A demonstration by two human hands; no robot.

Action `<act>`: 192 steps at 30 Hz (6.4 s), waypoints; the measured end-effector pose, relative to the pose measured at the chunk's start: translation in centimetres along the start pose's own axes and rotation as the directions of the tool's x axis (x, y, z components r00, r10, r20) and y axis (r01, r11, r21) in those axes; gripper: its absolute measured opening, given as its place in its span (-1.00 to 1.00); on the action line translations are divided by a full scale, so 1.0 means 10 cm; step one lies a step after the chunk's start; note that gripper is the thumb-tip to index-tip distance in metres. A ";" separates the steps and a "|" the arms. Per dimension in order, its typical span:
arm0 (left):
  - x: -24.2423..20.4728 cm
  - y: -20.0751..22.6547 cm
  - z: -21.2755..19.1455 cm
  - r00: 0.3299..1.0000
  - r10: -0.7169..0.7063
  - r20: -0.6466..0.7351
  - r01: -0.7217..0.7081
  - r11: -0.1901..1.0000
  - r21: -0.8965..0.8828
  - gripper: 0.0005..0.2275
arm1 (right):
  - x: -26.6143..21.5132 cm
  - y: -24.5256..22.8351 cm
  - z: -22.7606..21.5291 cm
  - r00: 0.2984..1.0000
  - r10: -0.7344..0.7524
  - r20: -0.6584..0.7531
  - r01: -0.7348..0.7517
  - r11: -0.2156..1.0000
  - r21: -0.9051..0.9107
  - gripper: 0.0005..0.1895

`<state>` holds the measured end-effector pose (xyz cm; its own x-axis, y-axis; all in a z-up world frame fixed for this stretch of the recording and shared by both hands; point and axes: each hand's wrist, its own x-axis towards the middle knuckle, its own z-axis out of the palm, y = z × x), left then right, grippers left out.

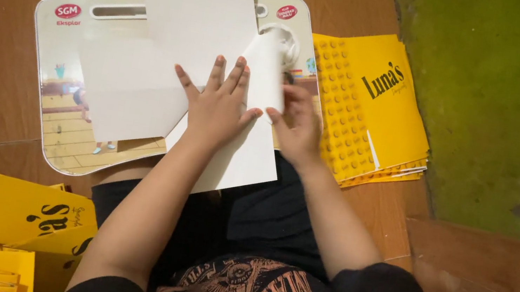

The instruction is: Folding and assembling yellow cardboard doughnut boxes from flat templates on a small portable desk.

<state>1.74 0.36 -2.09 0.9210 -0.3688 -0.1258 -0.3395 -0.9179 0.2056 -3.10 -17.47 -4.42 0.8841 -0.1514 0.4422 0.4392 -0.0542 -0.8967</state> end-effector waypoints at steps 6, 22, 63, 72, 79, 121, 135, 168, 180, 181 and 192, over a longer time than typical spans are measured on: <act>-0.05 -0.06 0.13 0.998 -0.015 -0.061 0.009 0.995 -0.100 -0.37 | -0.01 -0.18 0.36 0.923 -0.204 0.325 0.354 0.780 -0.516 -0.62; 0.29 -0.08 -0.09 0.847 0.083 -0.526 -0.228 0.949 -0.218 -0.49 | 0.05 -0.26 0.35 0.840 -0.100 0.533 0.492 0.554 -0.672 -0.92; 0.36 -0.01 0.12 0.950 -0.039 -0.309 0.009 0.995 -0.096 -0.50 | 0.74 0.02 -0.12 0.764 0.594 0.252 0.071 0.310 -0.948 0.32; 0.38 -0.03 0.24 0.926 -0.015 -0.377 -0.015 0.997 -0.077 -0.50 | 0.25 0.13 -0.38 0.826 0.491 0.278 0.082 0.383 -0.920 0.23; 0.32 0.02 0.14 0.941 -0.026 -0.337 0.000 0.997 -0.078 -0.46 | 0.49 0.00 0.01 0.844 0.321 0.430 0.149 0.628 -0.763 -0.49; 0.29 0.01 -0.07 0.998 -0.063 -0.031 0.062 0.997 -0.043 -0.40 | 0.43 0.15 -0.04 0.857 0.175 0.485 0.454 0.188 -0.871 -0.52; 0.20 -0.07 0.02 0.969 -0.063 -0.239 0.020 0.983 -0.181 -0.50 | 0.44 -0.01 0.39 0.920 0.008 0.393 0.142 0.925 -0.352 -0.33; -1.16 -1.42 0.26 0.916 -0.397 0.064 -0.247 -0.681 -0.690 -0.33 | 0.48 -0.81 1.12 0.497 0.566 0.658 0.473 0.458 -0.752 -0.36; -1.22 -1.10 0.08 0.905 -0.426 0.004 -0.411 -0.874 -0.258 -0.28 | 0.45 -0.85 1.12 0.448 0.561 0.696 0.561 0.430 -0.707 -0.33; -1.20 -1.07 0.09 0.901 -0.431 -0.057 -0.425 -0.845 -0.325 -0.28 | 0.46 -0.84 1.13 0.449 0.550 0.704 0.548 0.453 -0.703 -0.32; -0.89 -0.54 0.19 0.915 -0.070 -0.397 -0.260 0.651 -0.713 -0.17 | 0.40 0.58 0.89 0.772 0.074 0.631 0.295 0.838 -0.459 -0.71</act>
<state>-4.98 8.33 -3.89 0.9425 -0.2148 0.2561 -0.3238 -0.3971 0.8588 4.45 -9.58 -7.68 0.8159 0.5020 0.2868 0.5556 -0.5436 -0.6292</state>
